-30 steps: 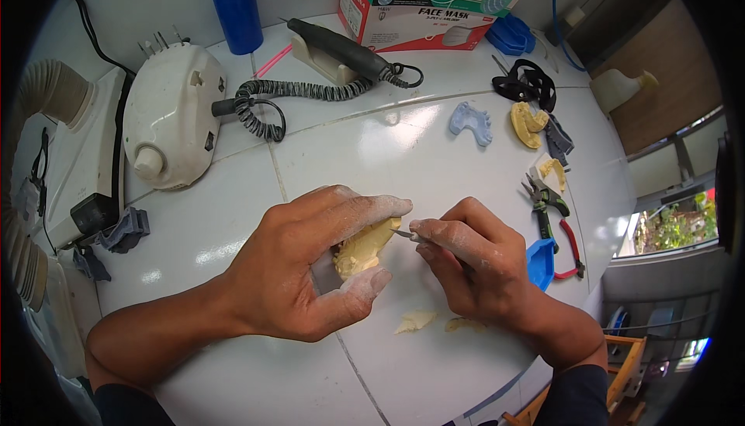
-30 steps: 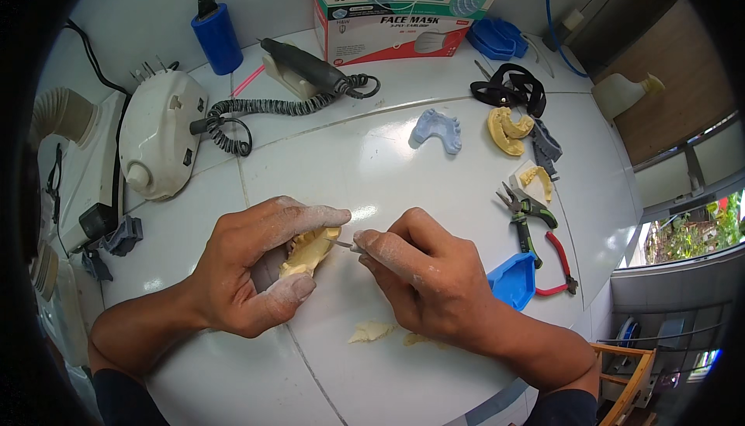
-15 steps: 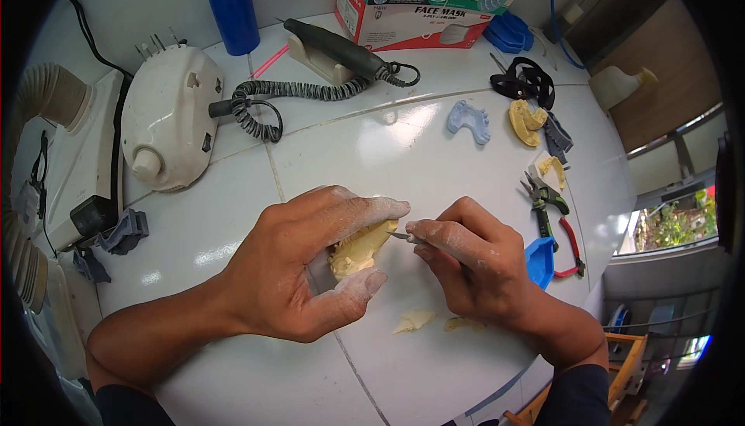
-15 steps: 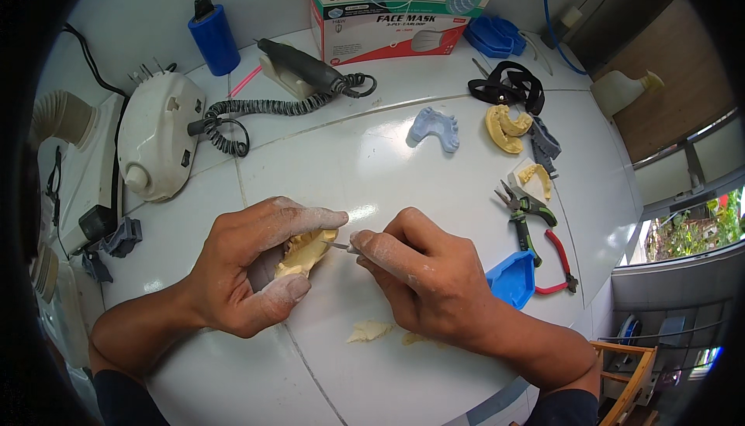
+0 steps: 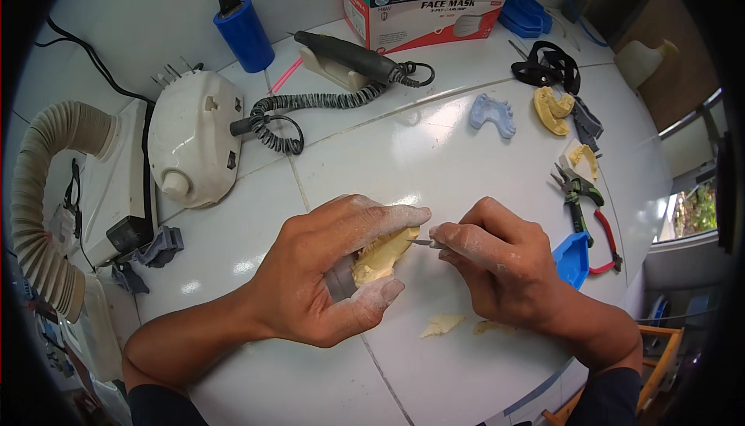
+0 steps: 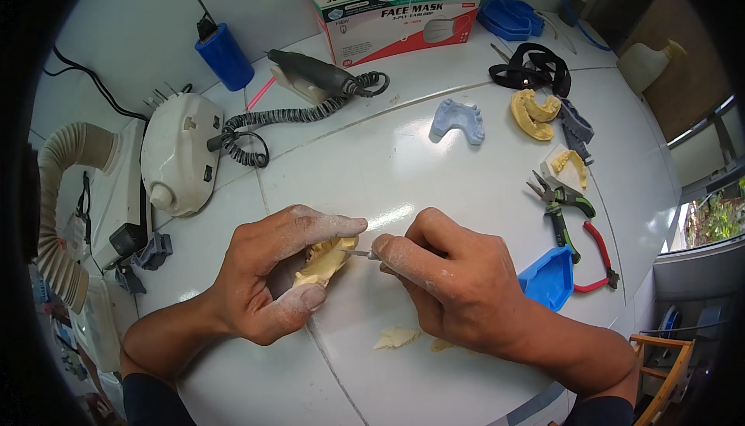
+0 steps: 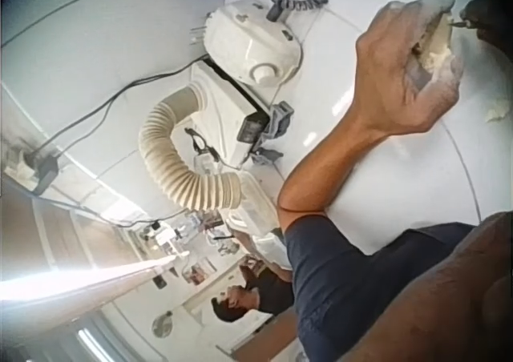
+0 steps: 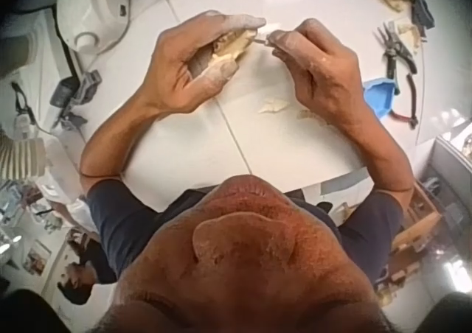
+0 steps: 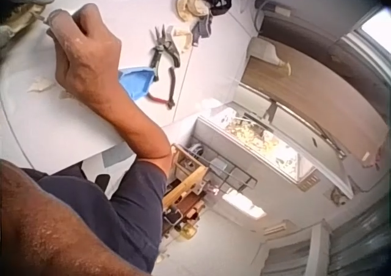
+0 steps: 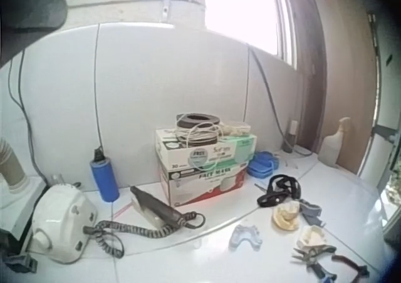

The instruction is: Trimming a yellow dental plaster model using a hand carving tool at a laboratory bench.

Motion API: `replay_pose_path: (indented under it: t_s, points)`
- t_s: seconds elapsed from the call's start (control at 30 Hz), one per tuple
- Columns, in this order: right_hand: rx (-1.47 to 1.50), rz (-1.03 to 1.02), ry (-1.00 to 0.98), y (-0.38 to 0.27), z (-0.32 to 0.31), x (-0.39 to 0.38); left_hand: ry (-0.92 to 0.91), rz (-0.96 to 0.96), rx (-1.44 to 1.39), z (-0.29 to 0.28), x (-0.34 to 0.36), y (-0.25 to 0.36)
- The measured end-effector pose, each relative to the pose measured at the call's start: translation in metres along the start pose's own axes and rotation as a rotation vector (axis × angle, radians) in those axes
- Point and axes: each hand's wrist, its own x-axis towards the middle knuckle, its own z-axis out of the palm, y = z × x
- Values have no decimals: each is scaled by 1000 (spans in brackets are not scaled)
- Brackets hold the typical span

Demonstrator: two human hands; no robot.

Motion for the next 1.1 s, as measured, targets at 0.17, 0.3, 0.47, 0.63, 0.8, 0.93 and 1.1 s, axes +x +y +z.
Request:
replay_pose_path:
  t_s: [0.17,0.3,0.47,0.63,0.8,0.93,1.1]
  points:
    - [14,2,7,2,2,-2,-13,-12,13,2,1,-1]
    - [-82,-50,-30,3,3,-2,-33,-29,17,-2,1,-1]
    - [-48,-47,-9,1,5,-2,-49,-88,1,-4,1,4]
    - [-8,-26,57,2,7,-1,-28,-65,-6,-2,-1,-1]
    - [-19,-10,50,2,8,-2,-37,-104,-12,-3,-1,2]
    - [-30,-13,12,0,5,-1,-33,-84,-1,-3,-1,0]
    - [-40,-29,-17,0,3,-1,-48,-74,5,-4,0,1]
